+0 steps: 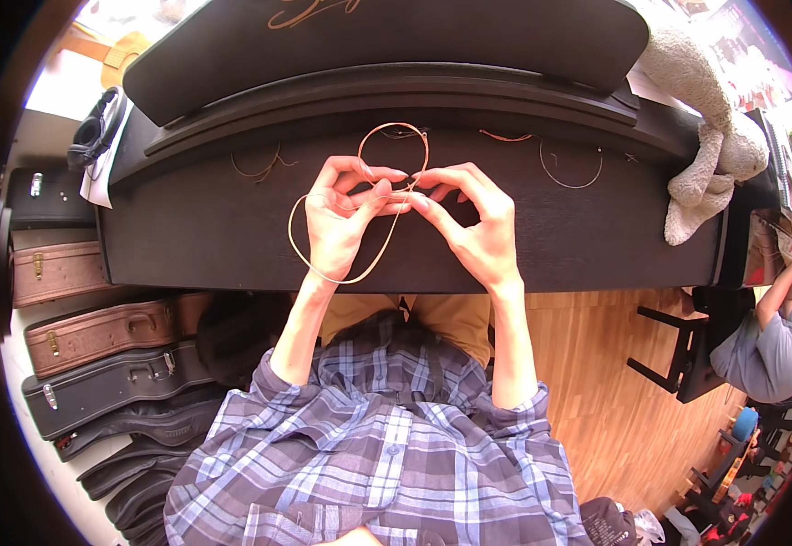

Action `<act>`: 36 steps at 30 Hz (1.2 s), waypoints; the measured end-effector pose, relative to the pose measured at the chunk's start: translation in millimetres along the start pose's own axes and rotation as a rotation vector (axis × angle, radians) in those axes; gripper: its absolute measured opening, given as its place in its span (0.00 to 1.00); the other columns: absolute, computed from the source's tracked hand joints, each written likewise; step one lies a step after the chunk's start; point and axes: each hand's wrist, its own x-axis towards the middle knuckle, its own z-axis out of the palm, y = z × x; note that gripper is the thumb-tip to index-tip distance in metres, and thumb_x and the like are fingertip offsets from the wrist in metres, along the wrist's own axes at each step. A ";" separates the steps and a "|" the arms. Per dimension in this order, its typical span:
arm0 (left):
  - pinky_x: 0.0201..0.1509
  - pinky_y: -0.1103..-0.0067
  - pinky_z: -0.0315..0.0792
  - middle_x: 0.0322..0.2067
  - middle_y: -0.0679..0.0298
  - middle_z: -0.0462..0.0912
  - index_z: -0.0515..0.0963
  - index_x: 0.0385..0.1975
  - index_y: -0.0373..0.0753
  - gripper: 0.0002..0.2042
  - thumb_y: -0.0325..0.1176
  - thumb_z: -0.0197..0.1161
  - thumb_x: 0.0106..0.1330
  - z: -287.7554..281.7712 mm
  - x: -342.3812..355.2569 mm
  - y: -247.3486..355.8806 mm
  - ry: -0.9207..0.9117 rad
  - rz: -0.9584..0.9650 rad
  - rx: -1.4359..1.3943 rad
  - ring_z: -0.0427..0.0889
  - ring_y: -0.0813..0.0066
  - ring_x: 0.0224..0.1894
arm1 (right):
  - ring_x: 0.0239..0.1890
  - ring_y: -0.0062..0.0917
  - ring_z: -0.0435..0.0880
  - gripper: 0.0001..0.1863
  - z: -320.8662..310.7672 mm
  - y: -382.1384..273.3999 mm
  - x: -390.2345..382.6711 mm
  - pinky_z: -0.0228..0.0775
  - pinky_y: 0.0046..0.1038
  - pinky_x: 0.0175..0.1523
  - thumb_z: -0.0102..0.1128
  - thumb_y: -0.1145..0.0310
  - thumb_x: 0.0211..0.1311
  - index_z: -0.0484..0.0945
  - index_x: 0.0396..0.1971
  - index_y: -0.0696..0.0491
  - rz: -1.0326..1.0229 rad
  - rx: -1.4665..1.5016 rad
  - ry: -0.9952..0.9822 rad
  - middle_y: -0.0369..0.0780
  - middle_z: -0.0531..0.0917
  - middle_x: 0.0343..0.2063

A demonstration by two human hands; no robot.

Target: The person shapes thin copper-colored wire into circular loops by hand on a piano surface. They repeatedly bend, twist, and adjust the wire to form and refine the loops, occasionally placing them down and picking them up again.

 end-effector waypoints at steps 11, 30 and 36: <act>0.46 0.70 0.90 0.35 0.47 0.87 0.69 0.44 0.32 0.12 0.21 0.66 0.69 4.0 -2.7 -0.1 0.036 0.025 0.064 0.91 0.57 0.40 | 0.36 0.21 0.84 0.06 2.0 -1.2 -1.5 0.72 0.23 0.42 0.69 0.73 0.64 0.86 0.39 0.57 0.044 0.013 0.043 0.37 0.88 0.35; 0.40 0.80 0.85 0.40 0.55 0.85 0.72 0.50 0.32 0.18 0.21 0.71 0.64 7.7 -6.6 -0.5 -0.004 0.154 0.253 0.89 0.72 0.37 | 0.27 0.14 0.80 0.06 4.1 7.0 -6.9 0.72 0.18 0.35 0.70 0.72 0.66 0.85 0.36 0.59 0.114 0.133 0.181 0.35 0.87 0.28; 0.42 0.78 0.87 0.35 0.53 0.87 0.75 0.47 0.32 0.08 0.31 0.58 0.77 5.4 -3.6 -4.4 -0.056 0.171 0.223 0.91 0.66 0.38 | 0.28 0.14 0.82 0.06 4.3 7.3 -6.9 0.73 0.18 0.36 0.67 0.72 0.69 0.85 0.38 0.59 0.144 0.188 0.180 0.37 0.88 0.29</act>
